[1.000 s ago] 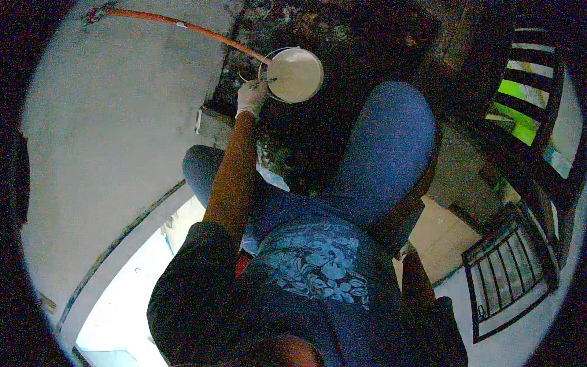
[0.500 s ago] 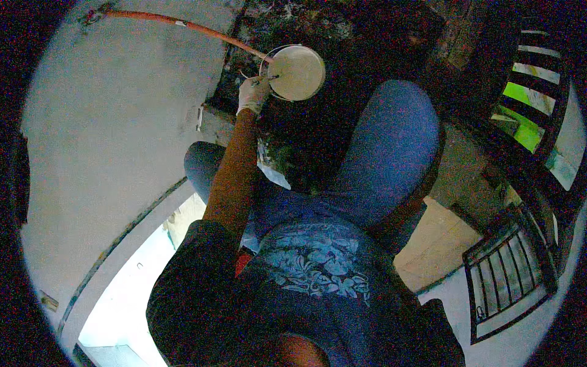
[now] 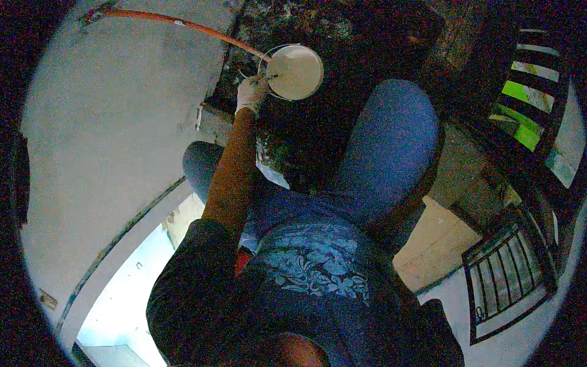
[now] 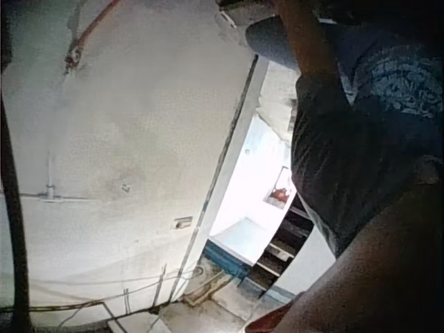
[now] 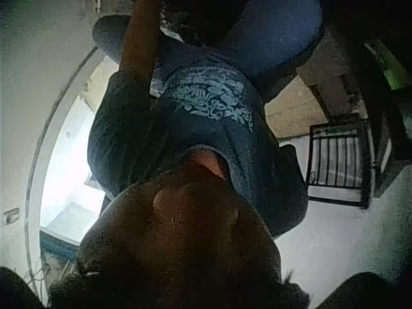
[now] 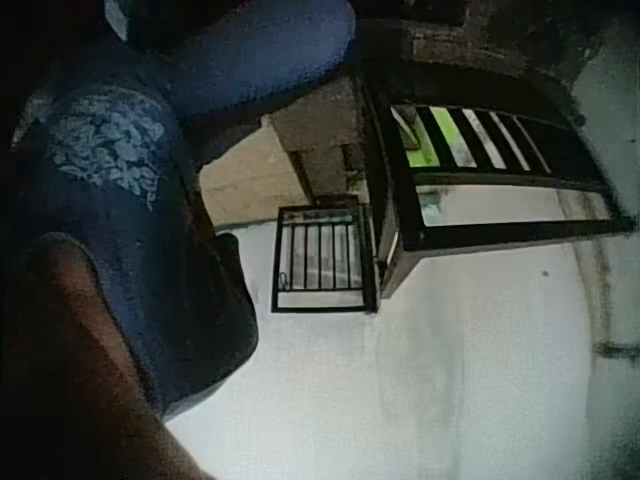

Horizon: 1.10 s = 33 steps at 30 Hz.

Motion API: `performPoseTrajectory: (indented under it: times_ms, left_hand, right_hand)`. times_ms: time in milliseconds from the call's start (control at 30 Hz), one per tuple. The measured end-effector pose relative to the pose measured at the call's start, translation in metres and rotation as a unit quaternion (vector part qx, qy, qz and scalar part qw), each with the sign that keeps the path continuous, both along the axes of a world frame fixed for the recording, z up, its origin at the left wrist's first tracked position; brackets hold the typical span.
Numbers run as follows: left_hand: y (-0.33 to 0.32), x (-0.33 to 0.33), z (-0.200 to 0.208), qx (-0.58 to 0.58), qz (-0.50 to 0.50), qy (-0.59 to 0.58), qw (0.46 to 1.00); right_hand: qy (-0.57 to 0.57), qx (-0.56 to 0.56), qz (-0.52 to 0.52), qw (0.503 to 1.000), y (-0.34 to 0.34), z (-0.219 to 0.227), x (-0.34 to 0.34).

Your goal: Prepare and mix white paint in a bucket and paint tray.

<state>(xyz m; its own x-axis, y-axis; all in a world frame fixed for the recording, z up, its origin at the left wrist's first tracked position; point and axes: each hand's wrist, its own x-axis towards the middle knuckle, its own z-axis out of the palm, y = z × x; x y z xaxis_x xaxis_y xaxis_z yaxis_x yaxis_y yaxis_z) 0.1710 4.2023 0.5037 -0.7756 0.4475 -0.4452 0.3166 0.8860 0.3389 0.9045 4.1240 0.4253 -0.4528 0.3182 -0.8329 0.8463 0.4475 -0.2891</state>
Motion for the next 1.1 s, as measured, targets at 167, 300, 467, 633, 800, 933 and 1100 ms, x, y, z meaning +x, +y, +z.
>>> performPoseTrajectory:
  times_ms: [167,300,467,633,800,933,1100]
  left_hand:
    - [-0.005,-0.008,-0.004,-0.019,0.012,-0.005,1.0]
    - [-0.008,-0.01,-0.004,-0.004,0.022,-0.021,1.0]
    - [-0.006,-0.001,-0.002,0.033,0.056,-0.013,0.998]
    - [0.005,0.008,-0.036,0.006,-0.022,-0.155,0.988]
    - [0.009,-0.002,-0.093,0.376,0.045,-0.298,0.876]
    - [0.003,-0.044,-0.077,0.23,-0.081,-0.016,0.97]
    - [-0.006,-0.027,-0.034,0.026,-0.098,-0.065,0.993]
  right_hand:
    - [-0.009,-0.026,-0.038,0.999,-0.005,0.001,-0.016]
    - [-0.019,-0.048,-0.068,0.996,-0.009,0.004,-0.029]
    - [-0.034,-0.074,-0.106,0.991,-0.013,0.004,-0.046]
    - [-0.064,-0.083,-0.159,0.982,-0.014,0.011,-0.053]
    - [-0.102,-0.054,-0.235,0.965,0.014,0.041,-0.04]
    - [-0.031,0.031,-0.372,0.927,0.076,0.099,-0.068]
    - [0.317,0.391,-0.264,0.823,0.242,0.31,-0.249]
